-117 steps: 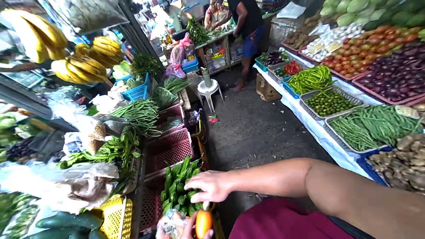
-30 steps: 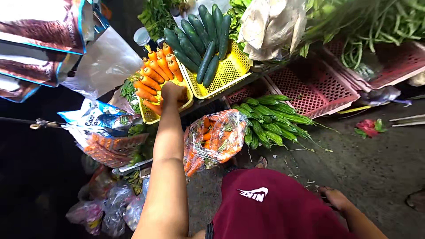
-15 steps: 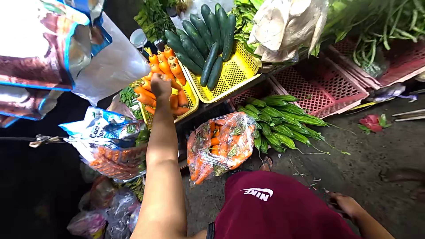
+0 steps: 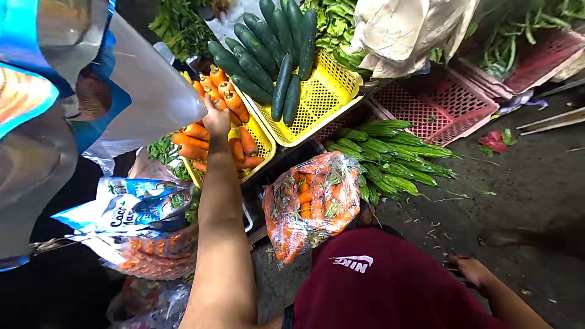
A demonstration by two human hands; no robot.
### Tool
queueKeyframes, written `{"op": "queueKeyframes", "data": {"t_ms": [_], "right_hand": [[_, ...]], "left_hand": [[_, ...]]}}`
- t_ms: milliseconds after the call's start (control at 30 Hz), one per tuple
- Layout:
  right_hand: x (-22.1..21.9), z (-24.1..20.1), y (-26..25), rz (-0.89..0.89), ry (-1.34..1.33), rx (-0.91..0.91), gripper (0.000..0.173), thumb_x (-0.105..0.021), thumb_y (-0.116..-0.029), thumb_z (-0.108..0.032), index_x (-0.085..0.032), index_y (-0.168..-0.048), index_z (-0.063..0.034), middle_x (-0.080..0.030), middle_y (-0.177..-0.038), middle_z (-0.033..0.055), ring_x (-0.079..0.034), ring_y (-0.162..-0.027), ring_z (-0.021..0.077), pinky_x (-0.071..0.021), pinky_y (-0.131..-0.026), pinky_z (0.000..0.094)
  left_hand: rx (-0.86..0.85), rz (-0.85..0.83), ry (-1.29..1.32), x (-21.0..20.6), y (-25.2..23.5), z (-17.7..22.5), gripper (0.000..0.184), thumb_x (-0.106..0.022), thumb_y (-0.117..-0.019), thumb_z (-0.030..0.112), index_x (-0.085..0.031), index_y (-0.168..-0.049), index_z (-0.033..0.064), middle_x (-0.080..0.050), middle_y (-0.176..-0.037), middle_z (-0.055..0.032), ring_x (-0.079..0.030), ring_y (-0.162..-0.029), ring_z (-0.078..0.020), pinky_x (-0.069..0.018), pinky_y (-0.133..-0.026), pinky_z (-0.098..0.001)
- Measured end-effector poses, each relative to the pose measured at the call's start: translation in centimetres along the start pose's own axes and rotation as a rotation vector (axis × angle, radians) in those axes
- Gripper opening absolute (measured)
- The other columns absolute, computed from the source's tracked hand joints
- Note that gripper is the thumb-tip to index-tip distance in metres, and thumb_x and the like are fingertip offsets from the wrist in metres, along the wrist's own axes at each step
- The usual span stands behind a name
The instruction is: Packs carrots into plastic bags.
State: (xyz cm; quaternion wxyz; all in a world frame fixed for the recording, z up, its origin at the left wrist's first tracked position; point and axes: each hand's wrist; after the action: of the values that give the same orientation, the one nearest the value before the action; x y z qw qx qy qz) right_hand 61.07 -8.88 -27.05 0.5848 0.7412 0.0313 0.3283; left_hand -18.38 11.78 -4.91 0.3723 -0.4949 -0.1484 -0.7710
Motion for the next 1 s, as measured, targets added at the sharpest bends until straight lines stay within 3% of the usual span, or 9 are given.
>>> {"op": "queueKeyframes", "data": {"t_ms": [133, 200, 333, 433, 533, 667, 800, 900, 1000], "right_hand": [[0.3, -0.6, -0.7, -0.002, 0.035, 0.007, 0.047, -0.048, -0.1095, -0.041, -0.061, -0.131, -0.0014, -0.068, -0.115, 0.0221, -0.066, -0.089, 0.0312, -0.0534, -0.076, 0.0517], [0.7, -1.5, -1.0, -0.012, 0.035, 0.005, 0.048, -0.049, -0.1094, -0.041, -0.06, -0.134, -0.0015, -0.068, -0.118, 0.0227, -0.067, -0.094, 0.0323, -0.0539, -0.079, 0.0526], [2.0, -3.4, -2.2, -0.032, 0.07, 0.02, 0.046, -0.048, -0.1098, -0.041, -0.061, -0.131, -0.0018, -0.068, -0.113, 0.0208, -0.066, -0.09, 0.029, -0.0536, -0.075, 0.0503], [3.0, -4.6, -3.7, -0.064, 0.096, 0.035, 0.048, -0.047, -0.1099, -0.042, -0.061, -0.129, -0.0001, -0.067, -0.112, 0.0211, -0.065, -0.091, 0.0295, -0.0531, -0.077, 0.0512], [4.0, -5.1, -6.2, -0.097, 0.119, 0.038, 0.047, -0.046, -0.1102, -0.041, -0.062, -0.131, -0.0017, -0.068, -0.119, 0.0211, -0.068, -0.098, 0.0321, -0.054, -0.082, 0.054], [4.8, -7.3, -6.9, -0.13, 0.161, 0.046, 0.045, -0.047, -0.1101, -0.04, -0.062, -0.13, -0.0021, -0.068, -0.113, 0.0184, -0.066, -0.091, 0.0272, -0.0537, -0.077, 0.0486], [5.1, -9.3, -8.1, -0.144, 0.18, 0.079, 0.046, -0.048, -0.1098, -0.041, -0.062, -0.129, -0.0018, -0.068, -0.11, 0.0183, -0.065, -0.087, 0.0267, -0.0538, -0.073, 0.0476], [4.9, -10.3, -8.3, -0.15, 0.182, 0.09, 0.045, -0.049, -0.1092, -0.041, -0.062, -0.129, -0.0032, -0.069, -0.109, 0.0169, -0.064, -0.085, 0.0256, -0.0528, -0.071, 0.0472], [4.8, -10.6, -8.5, -0.159, 0.19, 0.09, 0.045, -0.049, -0.109, -0.042, -0.062, -0.129, -0.0035, -0.069, -0.115, 0.0175, -0.067, -0.092, 0.0286, -0.0539, -0.076, 0.0507]], "left_hand": [[0.014, 0.045, 0.238, 0.1, 0.4, -1.2, 0.078, -0.079, -0.0837, 0.012, -0.04, -0.151, 0.0017, -0.06, -0.137, -0.0212, -0.067, -0.113, -0.0301, -0.0541, -0.098, -0.0468], [0.071, -0.01, 0.233, 0.0, 0.4, -1.8, 0.079, -0.079, -0.0849, 0.015, -0.038, -0.152, 0.0019, -0.063, -0.133, -0.0207, -0.066, -0.115, -0.0307, -0.0529, -0.101, -0.0487], [0.162, -0.071, 0.033, 1.7, 2.0, -0.4, 0.06, -0.075, -0.088, 0.021, -0.053, -0.138, -0.0021, -0.066, -0.125, -0.0231, -0.065, -0.117, -0.0388, -0.0507, -0.101, -0.0583], [0.105, -0.385, -0.266, 3.0, 5.0, 1.8, 0.044, -0.074, -0.0901, 0.033, -0.068, -0.122, 0.0033, -0.068, -0.118, -0.027, -0.064, -0.115, -0.0472, -0.0488, -0.096, -0.071], [0.059, -0.615, -0.564, 0.1, 8.4, 3.7, 0.074, -0.083, -0.0781, 0.044, -0.061, -0.137, 0.0057, -0.064, -0.128, -0.0283, -0.056, -0.125, -0.0513, -0.039, -0.102, -0.0772], [0.003, -0.517, -0.686, -3.4, 10.0, 4.0, 0.084, -0.086, -0.0746, 0.024, -0.048, -0.145, -0.002, -0.062, -0.129, -0.0322, -0.053, -0.127, -0.0557, -0.0276, -0.108, -0.081], [0.059, -0.478, -0.604, -3.2, 9.8, 4.9, 0.075, -0.081, -0.0786, 0.029, -0.052, -0.142, 0.0013, -0.064, -0.124, -0.0294, -0.058, -0.122, -0.05, -0.0381, -0.103, -0.0755], [0.211, -0.358, -0.249, -0.7, 9.8, 5.4, 0.061, -0.075, -0.0853, 0.034, -0.059, -0.137, 0.0056, -0.068, -0.12, -0.025, -0.065, -0.115, -0.0442, -0.0506, -0.095, -0.0687], [0.233, -0.178, 0.033, 2.4, 9.6, 3.9, 0.046, -0.066, -0.0919, 0.038, -0.068, -0.123, 0.0051, -0.07, -0.116, -0.0202, -0.067, -0.11, -0.0366, -0.0527, -0.095, -0.0613]]}}
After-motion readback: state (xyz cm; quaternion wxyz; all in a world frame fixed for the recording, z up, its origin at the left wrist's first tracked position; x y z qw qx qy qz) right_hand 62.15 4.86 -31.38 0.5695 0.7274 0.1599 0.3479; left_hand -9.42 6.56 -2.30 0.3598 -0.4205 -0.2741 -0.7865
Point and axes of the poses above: each hand's wrist, its own y-axis away from the middle knuckle, its own x-axis out of the back of the hand, z = x × y
